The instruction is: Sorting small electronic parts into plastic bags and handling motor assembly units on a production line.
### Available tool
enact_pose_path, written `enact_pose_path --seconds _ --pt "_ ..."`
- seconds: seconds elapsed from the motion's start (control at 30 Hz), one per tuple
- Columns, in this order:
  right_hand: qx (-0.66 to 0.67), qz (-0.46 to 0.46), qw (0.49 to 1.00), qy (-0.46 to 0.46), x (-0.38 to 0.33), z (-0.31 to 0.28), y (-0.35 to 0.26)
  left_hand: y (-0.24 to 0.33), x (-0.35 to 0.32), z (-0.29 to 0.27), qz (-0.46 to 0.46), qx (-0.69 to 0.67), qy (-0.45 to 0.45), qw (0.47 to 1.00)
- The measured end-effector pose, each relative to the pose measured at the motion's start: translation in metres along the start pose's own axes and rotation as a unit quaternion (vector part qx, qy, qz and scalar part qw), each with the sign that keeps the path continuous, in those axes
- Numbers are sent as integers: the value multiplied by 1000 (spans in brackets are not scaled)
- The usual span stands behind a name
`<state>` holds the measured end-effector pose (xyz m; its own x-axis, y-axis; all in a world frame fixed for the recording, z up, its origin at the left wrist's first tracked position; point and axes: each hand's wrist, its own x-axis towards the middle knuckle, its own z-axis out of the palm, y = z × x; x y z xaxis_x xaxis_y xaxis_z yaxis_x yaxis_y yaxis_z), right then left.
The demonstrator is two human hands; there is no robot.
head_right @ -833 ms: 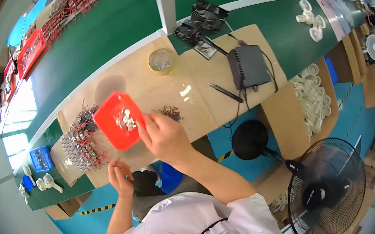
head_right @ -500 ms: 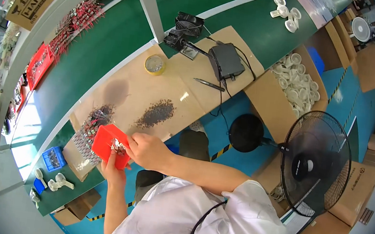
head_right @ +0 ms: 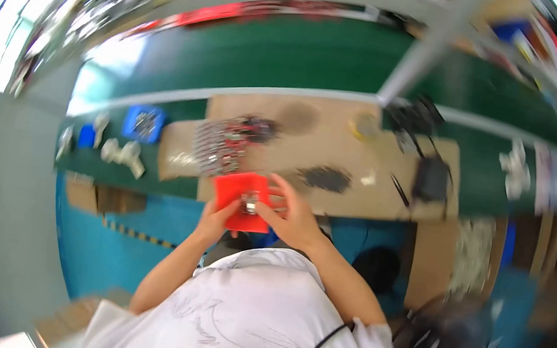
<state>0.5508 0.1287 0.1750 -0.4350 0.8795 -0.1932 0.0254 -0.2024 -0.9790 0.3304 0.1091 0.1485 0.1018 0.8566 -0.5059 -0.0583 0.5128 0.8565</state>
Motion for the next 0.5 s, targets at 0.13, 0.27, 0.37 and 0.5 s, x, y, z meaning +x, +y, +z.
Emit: enact_pose_path --seconds 0.13,0.27,0.37,0.5 --pt "94 -9 995 24 -18 1 1 -14 -34 16 5 -32 -39 999" --pt "104 96 978 -154 -4 -1 9 -60 -62 16 32 -114 60 991" --pt "87 122 958 -244 15 41 10 -79 -97 -11 15 -156 166 974" --pt "112 228 910 -327 36 100 20 -103 -127 -43 14 -243 255 936"
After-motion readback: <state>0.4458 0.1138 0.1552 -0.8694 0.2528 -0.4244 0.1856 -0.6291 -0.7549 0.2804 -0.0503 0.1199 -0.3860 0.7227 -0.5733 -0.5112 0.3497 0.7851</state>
